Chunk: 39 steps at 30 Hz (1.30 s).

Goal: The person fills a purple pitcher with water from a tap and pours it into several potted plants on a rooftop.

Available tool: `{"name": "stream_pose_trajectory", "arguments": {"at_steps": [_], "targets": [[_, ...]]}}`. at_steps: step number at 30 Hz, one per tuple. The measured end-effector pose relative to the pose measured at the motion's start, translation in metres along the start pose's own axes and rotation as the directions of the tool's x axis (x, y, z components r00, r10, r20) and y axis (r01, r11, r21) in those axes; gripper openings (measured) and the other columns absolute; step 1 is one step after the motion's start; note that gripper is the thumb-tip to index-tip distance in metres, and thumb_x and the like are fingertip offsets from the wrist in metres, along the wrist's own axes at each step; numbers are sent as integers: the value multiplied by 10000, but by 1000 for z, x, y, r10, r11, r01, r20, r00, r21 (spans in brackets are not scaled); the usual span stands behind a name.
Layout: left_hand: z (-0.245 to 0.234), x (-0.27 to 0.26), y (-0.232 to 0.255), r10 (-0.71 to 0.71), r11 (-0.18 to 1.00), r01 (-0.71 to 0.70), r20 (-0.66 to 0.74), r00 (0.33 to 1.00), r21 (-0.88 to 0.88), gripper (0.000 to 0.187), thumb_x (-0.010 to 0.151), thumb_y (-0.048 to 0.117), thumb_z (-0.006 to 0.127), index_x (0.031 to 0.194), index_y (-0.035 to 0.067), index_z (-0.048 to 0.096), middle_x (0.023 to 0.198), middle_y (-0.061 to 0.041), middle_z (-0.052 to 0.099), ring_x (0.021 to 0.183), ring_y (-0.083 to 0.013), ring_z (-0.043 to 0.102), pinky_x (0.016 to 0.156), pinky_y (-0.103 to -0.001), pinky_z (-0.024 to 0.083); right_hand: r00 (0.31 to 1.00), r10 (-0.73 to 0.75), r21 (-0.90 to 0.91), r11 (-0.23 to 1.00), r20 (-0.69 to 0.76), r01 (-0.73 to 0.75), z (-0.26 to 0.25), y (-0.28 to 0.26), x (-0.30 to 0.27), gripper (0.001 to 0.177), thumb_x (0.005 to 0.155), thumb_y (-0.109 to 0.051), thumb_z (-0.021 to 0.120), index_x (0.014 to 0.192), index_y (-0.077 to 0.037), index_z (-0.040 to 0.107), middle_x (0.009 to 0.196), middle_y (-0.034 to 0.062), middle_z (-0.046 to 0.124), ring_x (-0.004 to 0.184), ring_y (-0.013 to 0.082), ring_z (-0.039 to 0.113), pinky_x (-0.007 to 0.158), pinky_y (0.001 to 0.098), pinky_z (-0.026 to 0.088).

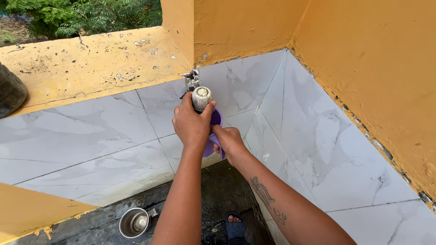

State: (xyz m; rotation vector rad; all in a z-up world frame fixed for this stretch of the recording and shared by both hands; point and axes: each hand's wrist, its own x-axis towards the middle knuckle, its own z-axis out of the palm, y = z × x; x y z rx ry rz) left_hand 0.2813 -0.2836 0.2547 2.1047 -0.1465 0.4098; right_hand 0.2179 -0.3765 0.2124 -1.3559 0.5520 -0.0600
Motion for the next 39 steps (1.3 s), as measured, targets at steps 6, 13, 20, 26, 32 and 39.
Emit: {"name": "stream_pose_trajectory", "arguments": {"at_steps": [6,13,20,26,32,39], "targets": [[5,-5,4,-20,998,24,-67,998,58,670,730,477,845,1253,119,626,1118,-90,732,1150,-301,618,953,-488,434,999,19,-25,1000,42,-18,-9,0,0,323,884,-280,661,671,-45,600,530,56,554,426,145,501,436,316,428],[5,-10,15,-106,994,108,-85,991,19,624,759,437,847,1264,135,642,1084,-151,722,1039,-340,663,898,-481,502,993,52,-67,997,107,-45,-22,1,12,319,874,-288,680,685,-62,556,545,53,560,440,143,531,447,309,445],[6,-14,19,-155,984,149,-60,986,-99,629,747,391,834,1282,122,641,1030,-165,741,948,-343,717,821,-460,546,976,40,-119,993,215,-15,-29,-1,27,276,887,-230,616,706,-25,585,558,75,570,440,155,533,441,328,434],[3,-7,10,-65,993,62,-23,998,-98,683,759,379,842,1319,71,602,1045,-183,743,956,-329,721,837,-436,551,970,31,-121,993,241,-2,-22,0,35,288,906,-212,566,699,-13,588,555,90,584,440,165,529,449,343,432],[-1,-7,9,-89,984,93,35,995,-152,637,755,360,818,1301,88,635,1043,-153,772,957,-296,754,859,-409,567,979,40,-151,989,200,-10,-22,-3,36,303,906,-222,575,659,-46,575,548,89,584,440,162,527,457,336,443],[2,-15,4,-147,974,157,67,987,-166,718,732,402,805,1366,129,609,1151,-155,740,1084,-303,717,934,-442,546,985,2,-128,992,172,20,-25,3,38,305,896,-245,606,682,-28,598,547,98,591,435,169,526,453,338,426]]}}
